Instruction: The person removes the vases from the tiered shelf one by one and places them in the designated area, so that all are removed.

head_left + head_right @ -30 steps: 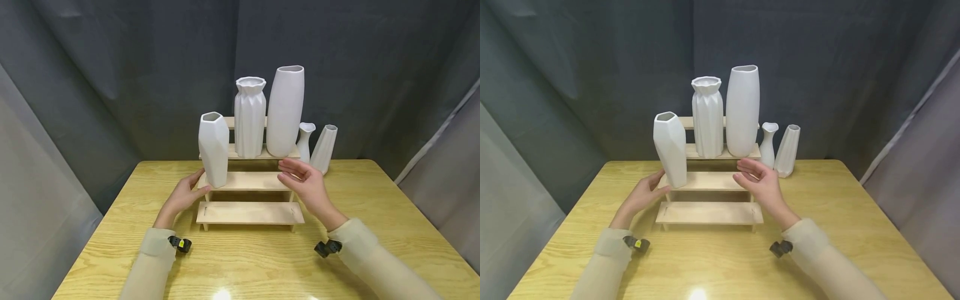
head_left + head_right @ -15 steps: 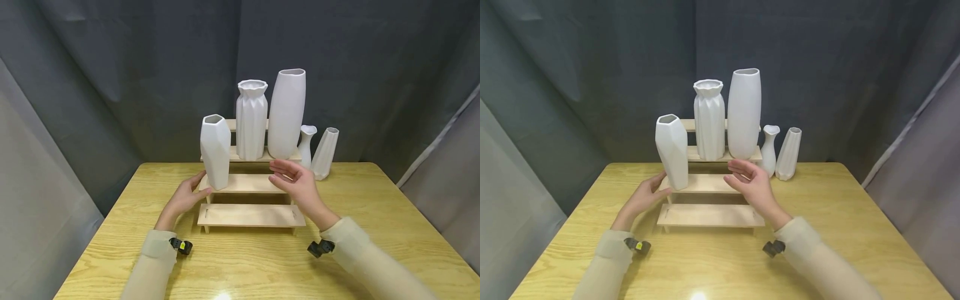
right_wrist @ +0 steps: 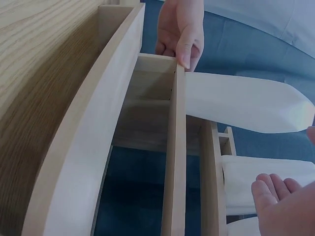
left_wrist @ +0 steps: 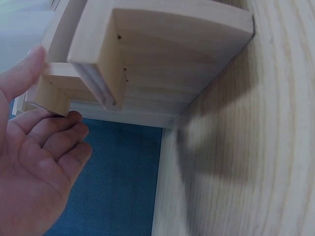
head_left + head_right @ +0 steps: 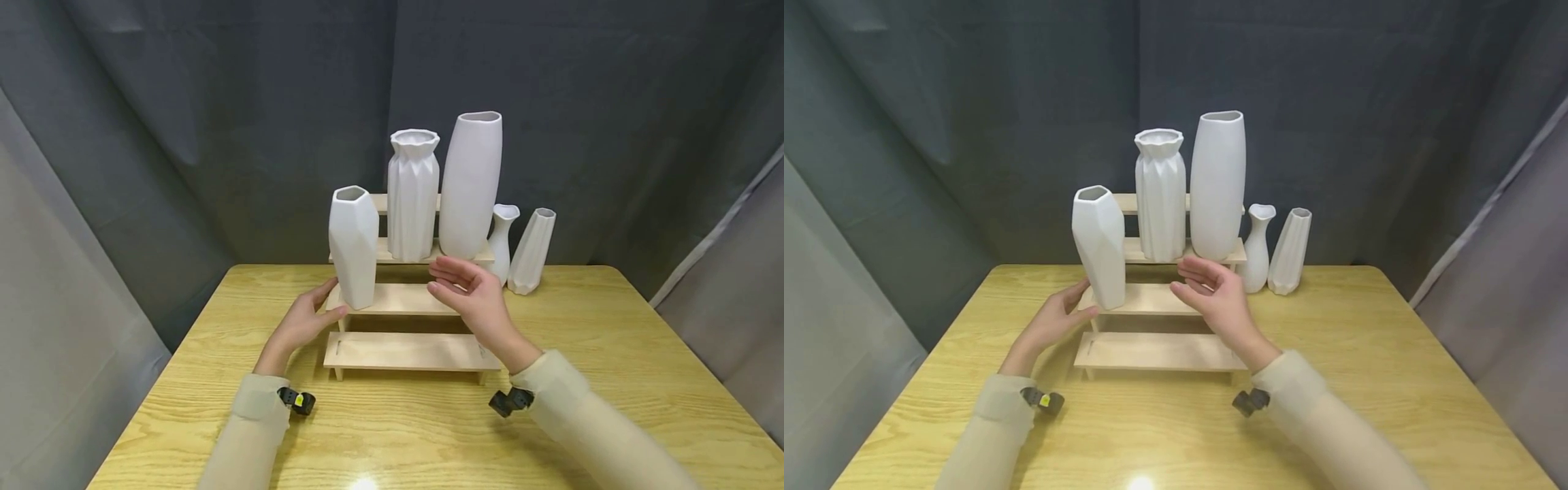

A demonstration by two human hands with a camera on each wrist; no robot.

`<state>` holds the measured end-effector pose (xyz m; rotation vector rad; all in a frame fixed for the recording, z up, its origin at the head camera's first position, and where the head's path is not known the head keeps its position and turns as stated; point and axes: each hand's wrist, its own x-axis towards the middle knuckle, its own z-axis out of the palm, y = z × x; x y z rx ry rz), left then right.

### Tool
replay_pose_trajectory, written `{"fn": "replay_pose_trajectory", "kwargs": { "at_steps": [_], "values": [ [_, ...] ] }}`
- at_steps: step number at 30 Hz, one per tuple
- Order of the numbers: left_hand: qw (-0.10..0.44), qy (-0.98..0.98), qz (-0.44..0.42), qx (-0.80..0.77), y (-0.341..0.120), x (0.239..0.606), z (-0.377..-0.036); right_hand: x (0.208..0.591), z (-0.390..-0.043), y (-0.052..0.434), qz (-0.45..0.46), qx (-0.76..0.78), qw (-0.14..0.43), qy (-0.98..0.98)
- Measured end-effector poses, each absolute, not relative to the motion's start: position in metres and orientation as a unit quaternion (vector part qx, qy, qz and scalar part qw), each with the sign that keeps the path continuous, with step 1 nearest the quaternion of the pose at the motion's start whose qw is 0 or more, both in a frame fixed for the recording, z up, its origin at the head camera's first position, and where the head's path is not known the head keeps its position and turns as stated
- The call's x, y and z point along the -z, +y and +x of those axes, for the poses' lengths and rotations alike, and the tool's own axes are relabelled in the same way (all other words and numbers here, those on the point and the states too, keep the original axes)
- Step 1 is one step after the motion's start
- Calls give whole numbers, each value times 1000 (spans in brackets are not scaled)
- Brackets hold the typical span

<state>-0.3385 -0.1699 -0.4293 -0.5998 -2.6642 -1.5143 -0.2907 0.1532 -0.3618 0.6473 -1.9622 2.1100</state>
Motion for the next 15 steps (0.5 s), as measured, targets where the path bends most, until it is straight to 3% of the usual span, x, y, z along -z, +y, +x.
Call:
{"fn": "replay_pose_trajectory", "kwargs": {
  "at_steps": [15],
  "values": [
    [1, -853, -193, 485, -171, 429, -339, 362, -296, 137, 216, -732, 73, -642]
  ]
}}
